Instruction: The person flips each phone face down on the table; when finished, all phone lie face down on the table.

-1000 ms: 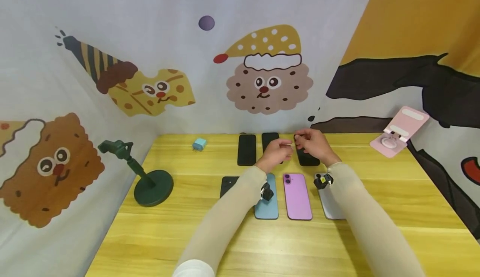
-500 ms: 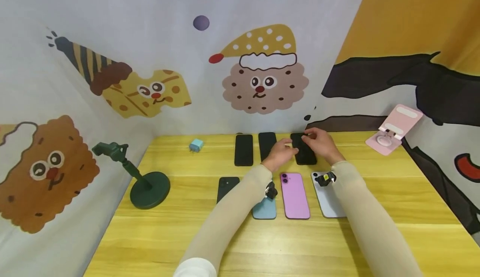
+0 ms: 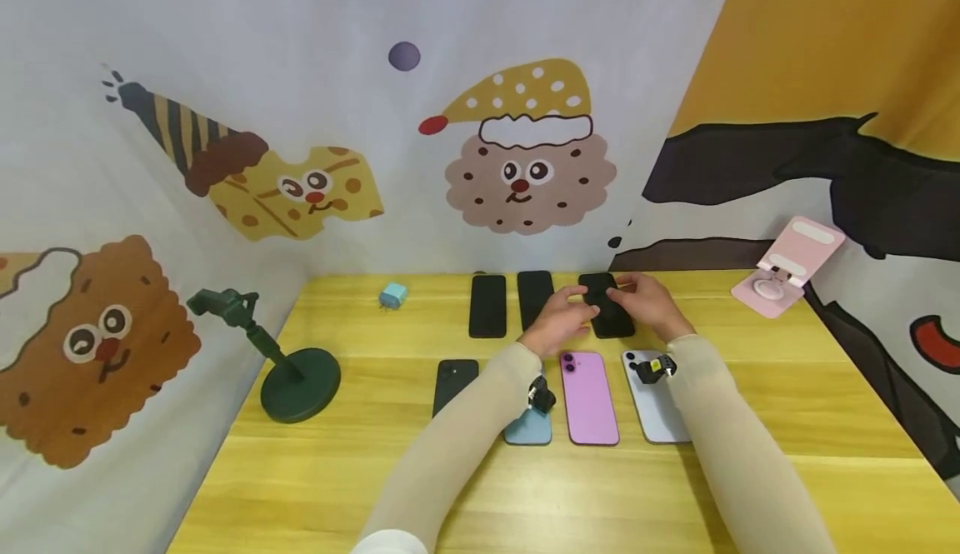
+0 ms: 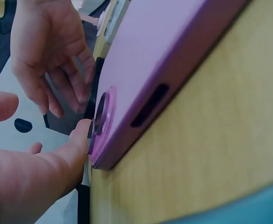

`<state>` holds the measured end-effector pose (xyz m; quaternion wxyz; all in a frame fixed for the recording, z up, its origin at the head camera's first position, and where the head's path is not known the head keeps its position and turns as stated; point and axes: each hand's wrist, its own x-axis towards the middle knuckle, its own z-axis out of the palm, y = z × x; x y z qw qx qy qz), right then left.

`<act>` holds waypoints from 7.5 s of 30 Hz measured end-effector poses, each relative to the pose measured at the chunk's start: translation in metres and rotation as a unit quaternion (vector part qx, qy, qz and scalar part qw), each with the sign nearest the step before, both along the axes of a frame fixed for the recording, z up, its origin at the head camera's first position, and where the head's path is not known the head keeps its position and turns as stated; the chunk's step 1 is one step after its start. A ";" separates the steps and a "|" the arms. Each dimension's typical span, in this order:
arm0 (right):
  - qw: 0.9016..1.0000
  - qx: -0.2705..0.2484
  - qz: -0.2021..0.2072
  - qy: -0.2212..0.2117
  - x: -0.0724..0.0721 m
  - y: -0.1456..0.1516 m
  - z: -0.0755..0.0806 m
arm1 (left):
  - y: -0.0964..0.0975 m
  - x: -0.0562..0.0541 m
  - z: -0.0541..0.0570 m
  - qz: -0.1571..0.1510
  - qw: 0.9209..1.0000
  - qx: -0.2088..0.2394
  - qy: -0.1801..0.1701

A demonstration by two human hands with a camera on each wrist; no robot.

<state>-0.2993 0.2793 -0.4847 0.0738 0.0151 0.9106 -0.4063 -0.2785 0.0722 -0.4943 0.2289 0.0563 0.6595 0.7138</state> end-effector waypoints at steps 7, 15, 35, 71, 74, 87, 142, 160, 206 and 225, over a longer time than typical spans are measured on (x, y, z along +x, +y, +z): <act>1.000 0.003 -0.002 -0.009 -0.002 -0.004 0.007 | 0.001 0.000 0.002 0.031 0.999 0.005 0.040; 1.000 0.007 0.005 -0.020 -0.001 -0.006 0.002 | 0.008 -0.001 0.002 0.071 0.997 0.020 0.002; 0.994 -0.086 0.043 -0.043 0.008 -0.003 0.013 | 0.017 0.003 -0.002 -0.036 0.994 0.079 -0.071; 0.988 -0.150 0.023 0.014 0.018 0.003 0.048 | -0.001 -0.010 -0.001 -0.007 0.986 0.129 -0.104; 0.990 -0.137 0.028 0.015 0.015 0.007 0.042 | -0.001 -0.013 0.005 -0.007 0.991 0.103 -0.088; 0.997 -0.075 0.003 -0.006 0.005 0.014 0.015 | 0.002 -0.015 0.013 -0.006 0.999 0.031 -0.044; 0.999 -0.033 0.010 0.025 -0.001 -0.001 0.000 | -0.012 -0.008 -0.004 0.065 0.994 -0.071 0.043; 0.995 -0.067 0.054 0.053 -0.011 -0.061 -0.002 | -0.053 -0.015 0.004 0.142 0.972 -0.167 0.083; 0.996 -0.058 0.068 0.015 -0.003 -0.103 -0.013 | -0.076 -0.019 0.001 0.165 0.977 -0.100 0.086; 0.982 -0.175 0.064 -0.034 -0.006 -0.111 -0.012 | -0.083 -0.018 -0.010 0.043 0.994 0.095 -0.025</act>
